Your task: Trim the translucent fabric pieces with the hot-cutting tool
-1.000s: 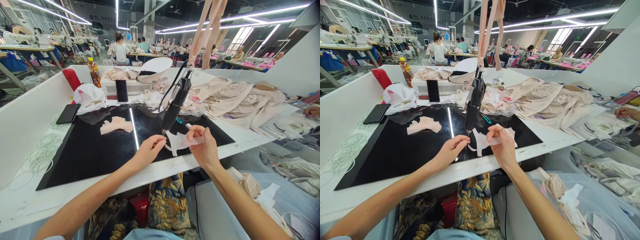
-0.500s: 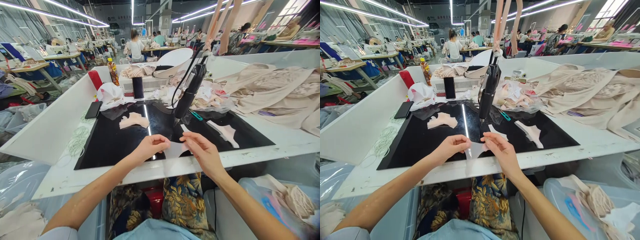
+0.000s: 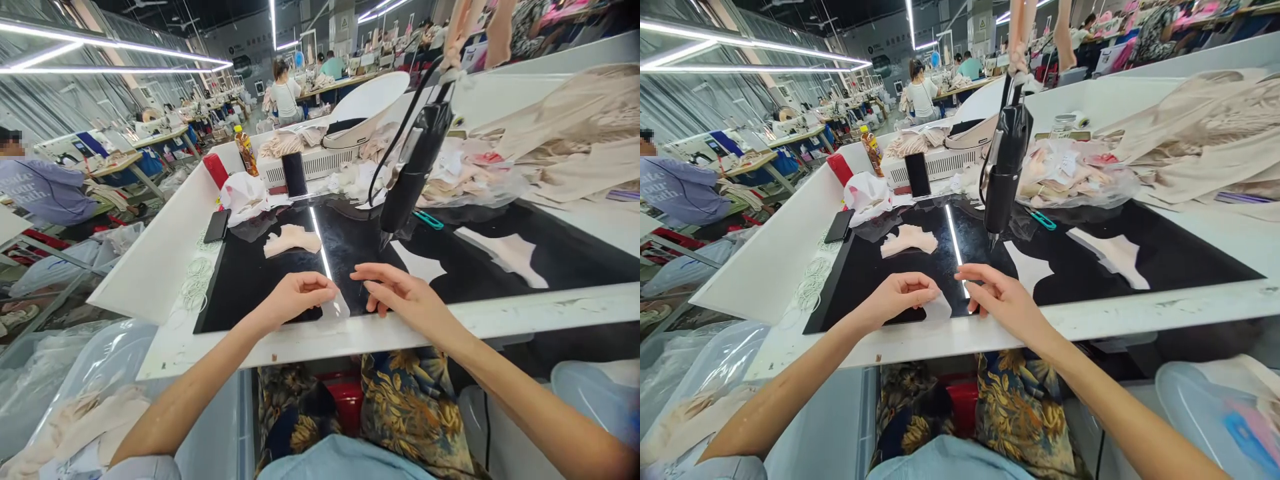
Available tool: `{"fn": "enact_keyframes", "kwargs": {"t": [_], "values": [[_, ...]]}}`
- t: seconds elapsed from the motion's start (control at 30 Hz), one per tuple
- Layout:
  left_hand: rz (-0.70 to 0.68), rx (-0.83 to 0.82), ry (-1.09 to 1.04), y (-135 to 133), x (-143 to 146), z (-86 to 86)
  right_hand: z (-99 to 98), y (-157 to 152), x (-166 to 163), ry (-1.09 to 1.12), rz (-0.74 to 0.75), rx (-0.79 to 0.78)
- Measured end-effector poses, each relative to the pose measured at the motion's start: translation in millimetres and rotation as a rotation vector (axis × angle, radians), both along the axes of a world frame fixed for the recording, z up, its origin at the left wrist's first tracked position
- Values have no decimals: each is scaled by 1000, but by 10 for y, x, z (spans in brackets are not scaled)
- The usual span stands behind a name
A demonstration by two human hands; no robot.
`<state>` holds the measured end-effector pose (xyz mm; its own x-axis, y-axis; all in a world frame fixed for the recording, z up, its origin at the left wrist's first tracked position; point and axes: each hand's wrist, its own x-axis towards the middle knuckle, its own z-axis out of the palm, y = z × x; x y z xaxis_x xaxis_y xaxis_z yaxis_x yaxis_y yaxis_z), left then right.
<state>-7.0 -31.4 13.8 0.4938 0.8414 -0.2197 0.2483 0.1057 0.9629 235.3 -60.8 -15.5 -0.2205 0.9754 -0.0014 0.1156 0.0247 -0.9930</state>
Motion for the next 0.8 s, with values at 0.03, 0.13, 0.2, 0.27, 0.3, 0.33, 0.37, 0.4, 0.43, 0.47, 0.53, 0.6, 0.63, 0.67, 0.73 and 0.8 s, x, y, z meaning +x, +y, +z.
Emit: {"fn": "enact_keyframes", "kwargs": {"t": [0.03,0.13,0.2,0.27,0.3,0.33,0.37,0.4,0.43,0.47,0.53,0.6,0.63,0.67,0.73,0.8], "values": [[-18,1,7,-6,-9,15,28,11,-59,34,61,-26],[-45,12,37,-15,-39,60,57,37,-200,118,204,-94],[-38,11,50,-13,-68,93,41,44,-238,109,241,-103],[-13,4,50,-8,-103,125,13,43,-233,69,245,-101],[4,1,47,-5,-121,137,-1,41,-219,46,244,-105],[22,-2,44,0,-140,145,-14,39,-202,23,243,-111],[40,-4,41,5,-158,149,-23,37,-185,0,243,-119],[56,-6,38,11,-176,147,-30,35,-170,-24,242,-125],[67,-7,36,17,-193,142,-32,34,-159,-46,239,-129],[73,-5,35,23,-209,132,-30,33,-152,-62,233,-133],[80,3,35,34,-241,110,-18,33,-152,-80,209,-143],[84,10,41,42,-269,91,-2,35,-161,-87,177,-151],[88,12,46,45,-281,86,3,37,-168,-90,165,-153],[92,13,51,46,-291,83,4,40,-174,-89,154,-153],[101,13,60,48,-307,83,-1,44,-185,-83,139,-154],[115,13,63,47,-316,82,-12,47,-195,-68,130,-153]]}}
